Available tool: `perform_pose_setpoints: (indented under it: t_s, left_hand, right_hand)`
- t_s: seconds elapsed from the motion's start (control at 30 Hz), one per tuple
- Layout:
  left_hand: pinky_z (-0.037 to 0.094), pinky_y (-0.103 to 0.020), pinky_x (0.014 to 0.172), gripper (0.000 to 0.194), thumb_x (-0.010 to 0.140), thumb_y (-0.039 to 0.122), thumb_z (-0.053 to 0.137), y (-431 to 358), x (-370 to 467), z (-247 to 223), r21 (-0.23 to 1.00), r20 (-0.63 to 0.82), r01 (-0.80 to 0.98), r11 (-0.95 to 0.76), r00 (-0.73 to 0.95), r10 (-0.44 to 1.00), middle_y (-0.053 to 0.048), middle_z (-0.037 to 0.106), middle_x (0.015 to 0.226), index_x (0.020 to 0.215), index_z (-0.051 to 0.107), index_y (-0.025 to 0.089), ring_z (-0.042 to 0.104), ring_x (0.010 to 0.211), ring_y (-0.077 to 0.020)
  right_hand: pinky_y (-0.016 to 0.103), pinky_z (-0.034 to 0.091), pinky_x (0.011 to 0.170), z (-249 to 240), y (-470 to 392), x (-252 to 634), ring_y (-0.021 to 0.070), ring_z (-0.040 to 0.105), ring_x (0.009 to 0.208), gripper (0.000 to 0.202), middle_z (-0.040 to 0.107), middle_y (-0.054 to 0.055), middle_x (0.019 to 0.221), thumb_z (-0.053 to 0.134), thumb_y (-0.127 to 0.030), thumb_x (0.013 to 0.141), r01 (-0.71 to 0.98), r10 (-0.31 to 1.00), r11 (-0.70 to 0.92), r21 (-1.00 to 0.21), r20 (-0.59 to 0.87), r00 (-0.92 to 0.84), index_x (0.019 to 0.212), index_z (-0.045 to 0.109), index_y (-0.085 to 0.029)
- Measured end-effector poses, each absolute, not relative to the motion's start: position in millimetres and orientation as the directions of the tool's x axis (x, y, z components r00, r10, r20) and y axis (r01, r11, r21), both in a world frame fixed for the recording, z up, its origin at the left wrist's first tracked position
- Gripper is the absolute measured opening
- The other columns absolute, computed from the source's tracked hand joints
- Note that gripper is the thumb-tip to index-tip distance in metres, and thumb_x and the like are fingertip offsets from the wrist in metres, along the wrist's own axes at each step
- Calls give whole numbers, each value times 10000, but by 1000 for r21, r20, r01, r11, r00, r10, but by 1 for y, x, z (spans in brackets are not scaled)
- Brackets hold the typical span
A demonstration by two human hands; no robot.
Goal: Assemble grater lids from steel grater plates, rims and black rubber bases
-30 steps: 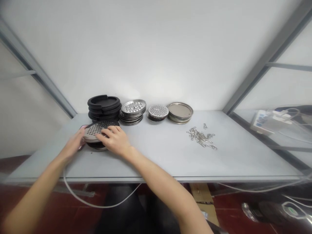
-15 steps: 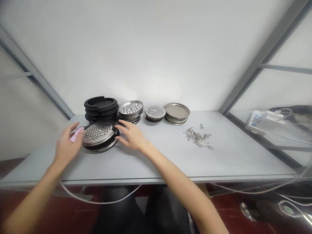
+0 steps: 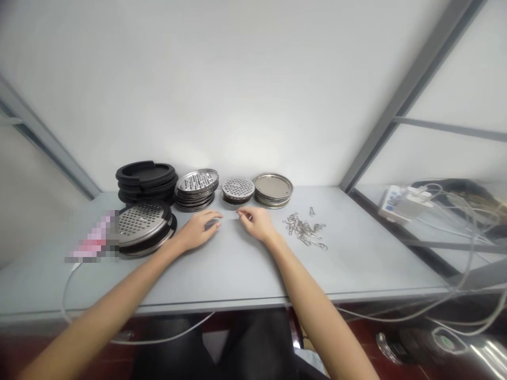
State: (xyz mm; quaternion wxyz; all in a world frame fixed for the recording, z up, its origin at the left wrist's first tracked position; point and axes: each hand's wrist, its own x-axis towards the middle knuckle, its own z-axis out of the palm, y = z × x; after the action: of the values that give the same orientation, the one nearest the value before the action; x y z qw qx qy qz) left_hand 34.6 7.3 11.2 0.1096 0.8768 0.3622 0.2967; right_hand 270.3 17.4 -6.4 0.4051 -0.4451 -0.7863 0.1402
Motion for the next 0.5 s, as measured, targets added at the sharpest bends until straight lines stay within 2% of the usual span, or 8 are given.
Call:
perform_pose_setpoints:
  t_s: [0.2,0.37,0.5]
  left_hand:
    - [504,-375,902,256,924,171,475,-1,29,-1,406,473,559,-723,548,690,-75,695,1048,1089,668,198,641,987,-215]
    - [514,-369,847,240,911,160,497,3,28,-4,416,478,614,-670,479,736,-57,726,981,1044,694,196,662,916,-220]
    - [522,-330,808,219,905,180,508,2,27,-1,422,483,638,-644,442,755,-50,723,962,1011,699,191,664,877,-203]
  right_hand:
    - [270,518,641,-6,14,263,151,657,659,203,757,55,879,549,-175,838,610,805,588,-532,459,-376,930,730,-184]
    - [273,521,654,-5,13,264,156,655,682,208,746,50,842,566,-120,789,617,807,583,-529,463,-366,916,723,-170]
    - [284,529,668,-6,10,261,164,667,711,192,750,51,879,547,-150,827,620,806,576,-533,495,-323,914,715,-182]
